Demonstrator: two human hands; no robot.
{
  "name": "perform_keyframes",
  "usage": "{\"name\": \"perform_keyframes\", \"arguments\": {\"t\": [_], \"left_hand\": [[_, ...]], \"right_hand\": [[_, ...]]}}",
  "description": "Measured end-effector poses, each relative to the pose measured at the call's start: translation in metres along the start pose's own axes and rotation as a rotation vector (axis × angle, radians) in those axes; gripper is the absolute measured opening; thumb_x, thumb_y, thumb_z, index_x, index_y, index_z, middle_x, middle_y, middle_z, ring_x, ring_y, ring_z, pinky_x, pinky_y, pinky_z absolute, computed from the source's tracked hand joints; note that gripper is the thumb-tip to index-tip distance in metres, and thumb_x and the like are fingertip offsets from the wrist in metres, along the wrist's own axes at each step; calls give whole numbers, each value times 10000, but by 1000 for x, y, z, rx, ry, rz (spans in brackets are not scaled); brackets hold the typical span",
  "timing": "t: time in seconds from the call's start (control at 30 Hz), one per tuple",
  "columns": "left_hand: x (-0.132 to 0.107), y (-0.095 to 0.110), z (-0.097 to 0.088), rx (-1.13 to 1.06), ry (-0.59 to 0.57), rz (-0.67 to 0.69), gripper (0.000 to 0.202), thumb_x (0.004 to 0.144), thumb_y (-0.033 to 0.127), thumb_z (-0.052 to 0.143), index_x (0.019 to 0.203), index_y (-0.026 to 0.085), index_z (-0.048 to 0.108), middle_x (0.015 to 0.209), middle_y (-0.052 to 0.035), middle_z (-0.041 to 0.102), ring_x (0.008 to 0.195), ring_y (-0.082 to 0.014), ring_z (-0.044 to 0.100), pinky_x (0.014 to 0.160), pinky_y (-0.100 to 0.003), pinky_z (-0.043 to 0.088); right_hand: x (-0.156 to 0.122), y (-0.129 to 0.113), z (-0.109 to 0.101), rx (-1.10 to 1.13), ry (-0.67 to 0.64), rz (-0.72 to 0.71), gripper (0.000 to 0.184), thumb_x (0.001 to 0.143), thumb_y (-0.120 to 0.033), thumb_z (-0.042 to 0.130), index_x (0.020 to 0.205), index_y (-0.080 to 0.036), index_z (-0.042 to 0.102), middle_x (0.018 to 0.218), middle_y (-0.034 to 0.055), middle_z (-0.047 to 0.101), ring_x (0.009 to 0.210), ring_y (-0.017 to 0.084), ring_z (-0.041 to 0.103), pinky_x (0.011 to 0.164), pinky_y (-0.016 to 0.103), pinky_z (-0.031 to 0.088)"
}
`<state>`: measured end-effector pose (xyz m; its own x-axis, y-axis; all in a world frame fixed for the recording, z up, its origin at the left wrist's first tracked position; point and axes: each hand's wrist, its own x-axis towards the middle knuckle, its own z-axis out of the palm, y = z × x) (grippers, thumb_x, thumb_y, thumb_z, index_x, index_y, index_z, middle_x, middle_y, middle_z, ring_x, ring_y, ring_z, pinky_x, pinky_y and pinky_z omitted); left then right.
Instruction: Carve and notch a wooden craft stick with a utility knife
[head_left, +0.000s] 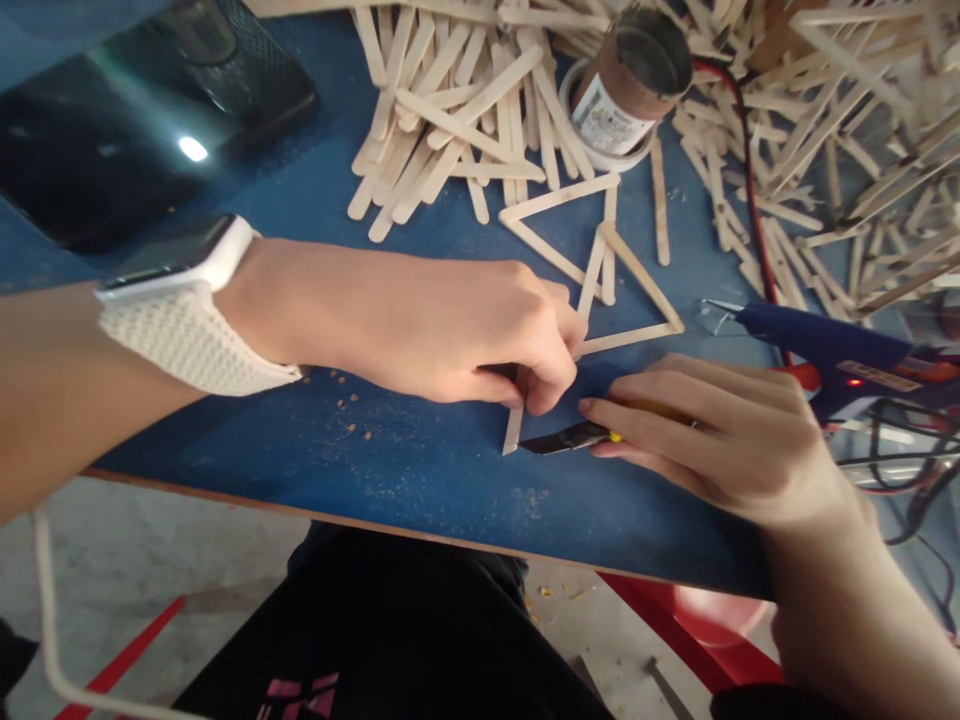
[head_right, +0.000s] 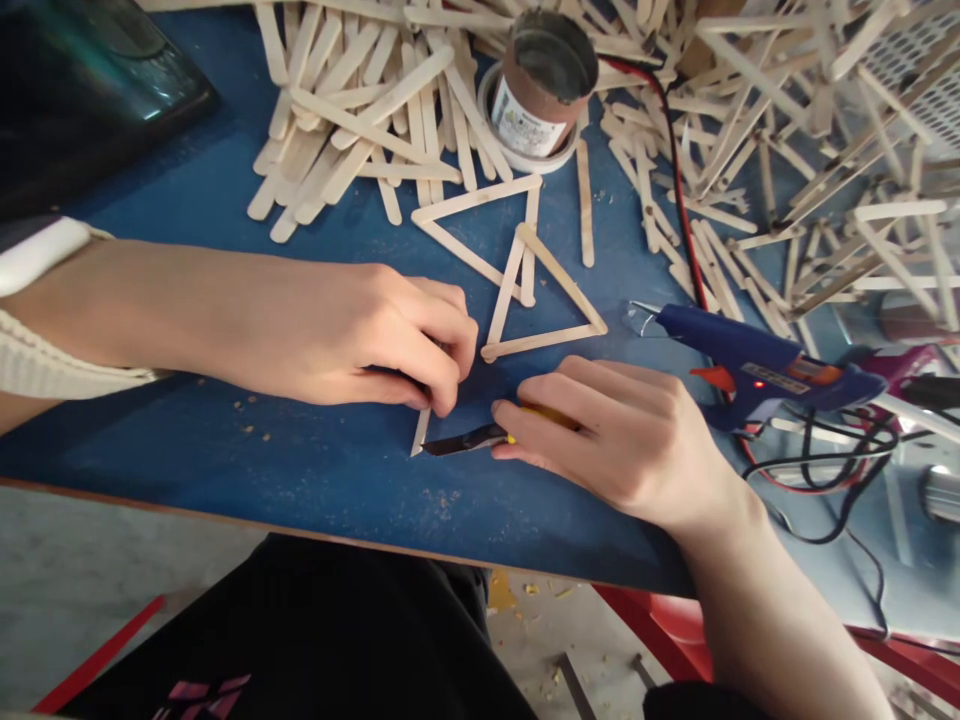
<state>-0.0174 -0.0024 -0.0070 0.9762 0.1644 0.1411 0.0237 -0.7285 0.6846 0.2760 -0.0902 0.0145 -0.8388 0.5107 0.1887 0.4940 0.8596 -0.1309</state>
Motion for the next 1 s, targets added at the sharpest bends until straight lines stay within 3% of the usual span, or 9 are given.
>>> {"name": "perform_keyframes", "arguments": {"t": [0.3,0.47,0.73,1.0], "left_hand": [[3,-6,2,-31,39,40,206,1030,181,694,984,296,859,1070,38,745,1091,-164,676,895,-231,500],[5,-8,3,-90,35,61,270,1012,113,719,968,322,884,1068,42,755,1116,-153,669,929,-230,516],[7,2,-3,-83,-37,-14,256,1025,100,689,1006,265,884,1123,2,773,1177,-189,669,1000,-284,528],[7,-2,-1,-87,1,42,268,1002,88,704,952,287,876,1075,28,782,1132,-187,679,971,-275,527]], "right_hand": [[4,-2,2,-8,-14,-13,126,1063,-315,689,1135,-220,730,986,27,759,769,170,708,627,328,561],[9,2,1,18,-8,-41,172,1033,-294,736,1189,-222,719,947,22,739,734,154,668,623,330,527],[10,0,-4,20,-5,-85,152,1004,-189,755,1150,-208,714,922,19,750,721,147,674,600,323,496],[13,5,1,60,9,-160,282,962,-180,812,1219,-179,695,921,22,776,743,177,678,611,351,508]]}}
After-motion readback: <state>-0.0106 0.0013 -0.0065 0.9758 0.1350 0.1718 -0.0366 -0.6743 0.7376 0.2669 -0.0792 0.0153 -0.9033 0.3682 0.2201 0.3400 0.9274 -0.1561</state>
